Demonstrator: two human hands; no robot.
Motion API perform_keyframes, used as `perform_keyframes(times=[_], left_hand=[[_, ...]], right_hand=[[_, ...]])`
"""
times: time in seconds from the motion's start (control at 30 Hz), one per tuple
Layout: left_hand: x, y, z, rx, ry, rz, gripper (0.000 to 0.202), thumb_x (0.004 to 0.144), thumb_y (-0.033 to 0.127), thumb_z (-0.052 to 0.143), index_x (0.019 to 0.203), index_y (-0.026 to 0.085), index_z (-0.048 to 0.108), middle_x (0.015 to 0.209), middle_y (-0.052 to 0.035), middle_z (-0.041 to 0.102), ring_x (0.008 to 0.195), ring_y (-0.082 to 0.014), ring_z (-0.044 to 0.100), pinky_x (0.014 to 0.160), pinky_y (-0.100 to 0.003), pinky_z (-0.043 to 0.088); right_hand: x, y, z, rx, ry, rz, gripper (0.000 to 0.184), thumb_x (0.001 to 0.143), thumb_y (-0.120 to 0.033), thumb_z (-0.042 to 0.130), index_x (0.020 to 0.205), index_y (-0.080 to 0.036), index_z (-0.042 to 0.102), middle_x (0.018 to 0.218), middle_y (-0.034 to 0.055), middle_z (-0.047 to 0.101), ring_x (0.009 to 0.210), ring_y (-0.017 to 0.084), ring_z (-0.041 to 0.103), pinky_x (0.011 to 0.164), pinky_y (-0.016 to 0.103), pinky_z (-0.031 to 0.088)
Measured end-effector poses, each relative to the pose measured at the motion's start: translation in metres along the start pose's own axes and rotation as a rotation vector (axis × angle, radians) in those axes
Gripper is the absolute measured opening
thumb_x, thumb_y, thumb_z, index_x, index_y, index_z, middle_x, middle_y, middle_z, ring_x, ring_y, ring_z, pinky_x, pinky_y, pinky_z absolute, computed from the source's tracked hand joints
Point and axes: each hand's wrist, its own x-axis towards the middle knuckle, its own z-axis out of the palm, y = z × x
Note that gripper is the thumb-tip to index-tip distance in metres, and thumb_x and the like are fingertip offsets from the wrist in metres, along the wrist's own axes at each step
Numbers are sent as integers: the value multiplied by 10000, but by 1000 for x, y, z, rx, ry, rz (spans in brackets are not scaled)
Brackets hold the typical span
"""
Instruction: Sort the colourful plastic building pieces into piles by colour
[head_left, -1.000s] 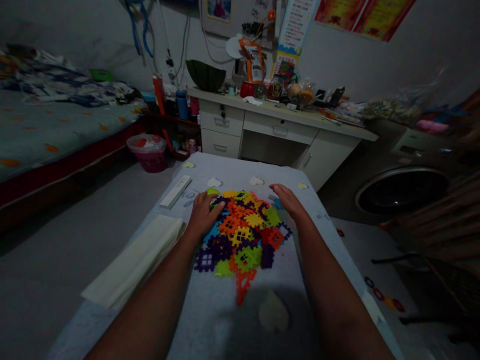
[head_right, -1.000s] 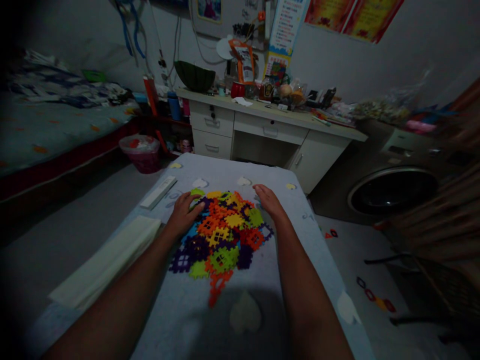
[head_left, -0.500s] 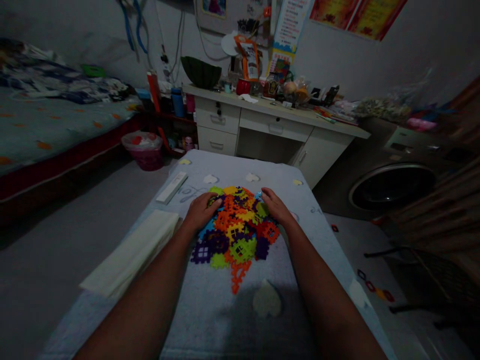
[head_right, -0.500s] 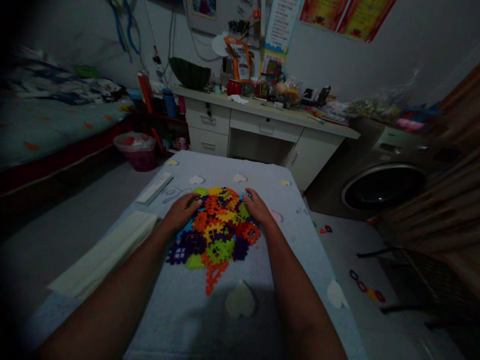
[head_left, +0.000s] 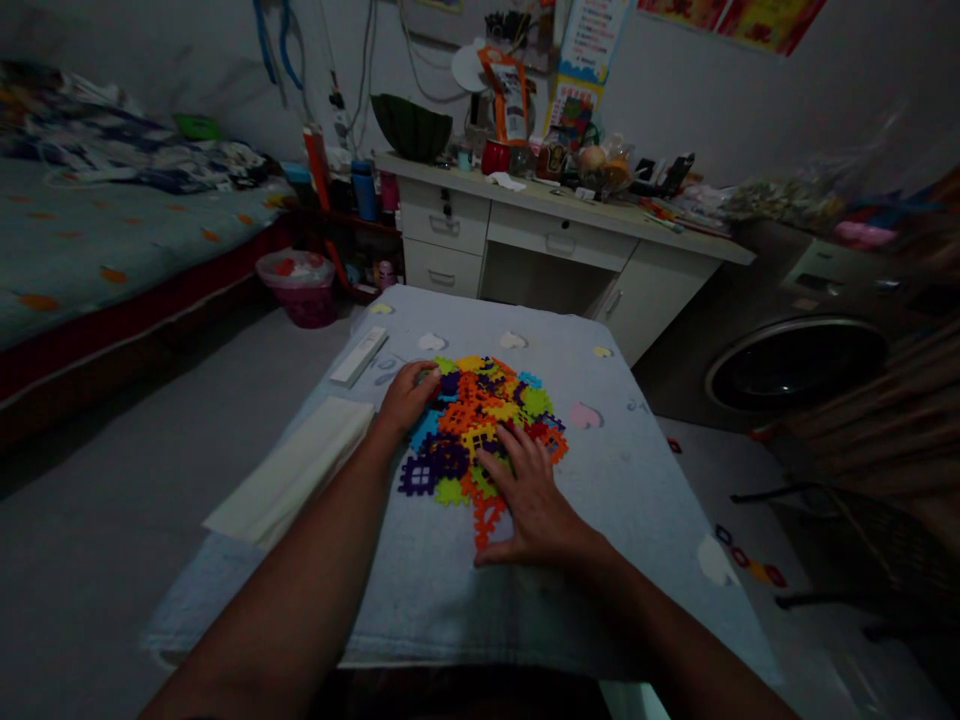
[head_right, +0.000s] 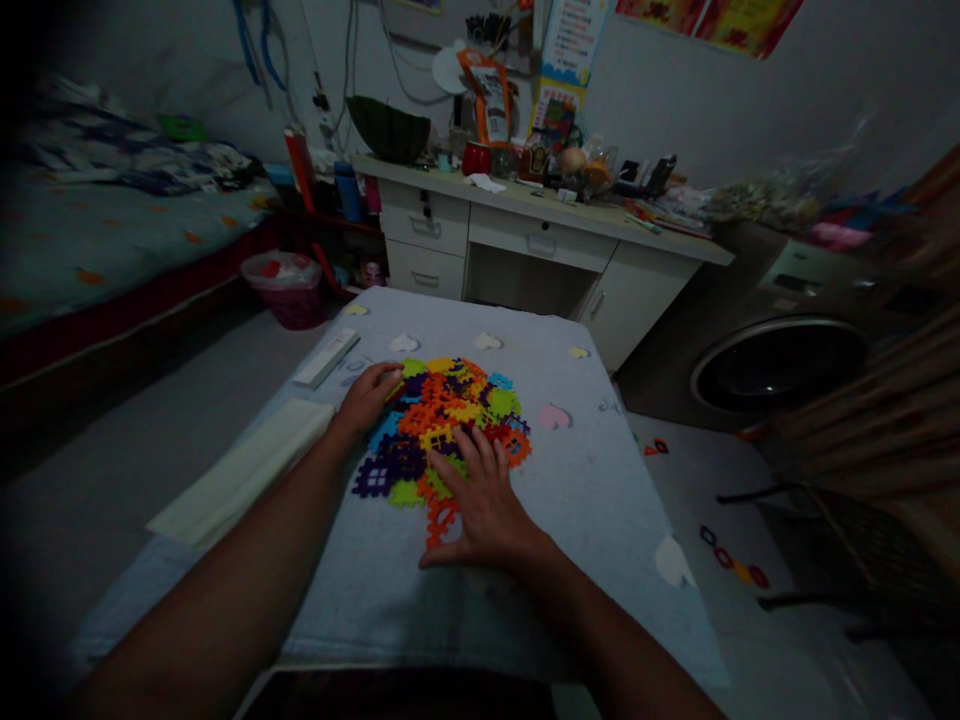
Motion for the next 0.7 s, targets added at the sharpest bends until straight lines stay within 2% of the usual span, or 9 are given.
perform_keyframes(times=[0.1,0.27,0.53,0.7], left_hand=[[-1,-1,0,-16,-19,-26,433,837,539,522,1068,203,667,1139,-84,683,1095,-256,618,1030,-436,460],[-2,-3,2,-86,-54,-71,460,826,545,554,1099,191,665,1071,-73,701,1012,-242,643,925,-387,517],[-2,3,-2,-111,-48,-45,433,820,534,567,1054,186,677,1081,-55,705,1026,-246,628,982,-393,468],[-1,1,-2,-159,-31,-67,421,817,530,567,1037,188,674,1019,-42,706,980,-234,633,938,-371,481]], right_hand=[[8,-2,10,-35,-5,3,1090,620,-796,682,1536,-329,321,1647,133,118,1490,445,65,1151,696,39],[32,6,9,-70,50,36,1009,666,-763,678,1516,-319,365,1639,130,154,1488,426,99,1171,654,34],[82,20,10,-178,156,108,931,704,-686,706,1481,-265,415,1639,159,126,1487,400,115,1156,648,65],[86,6,4,-187,217,138,872,718,-576,750,1464,-258,432,1625,154,179,1481,404,125,1149,666,44]])
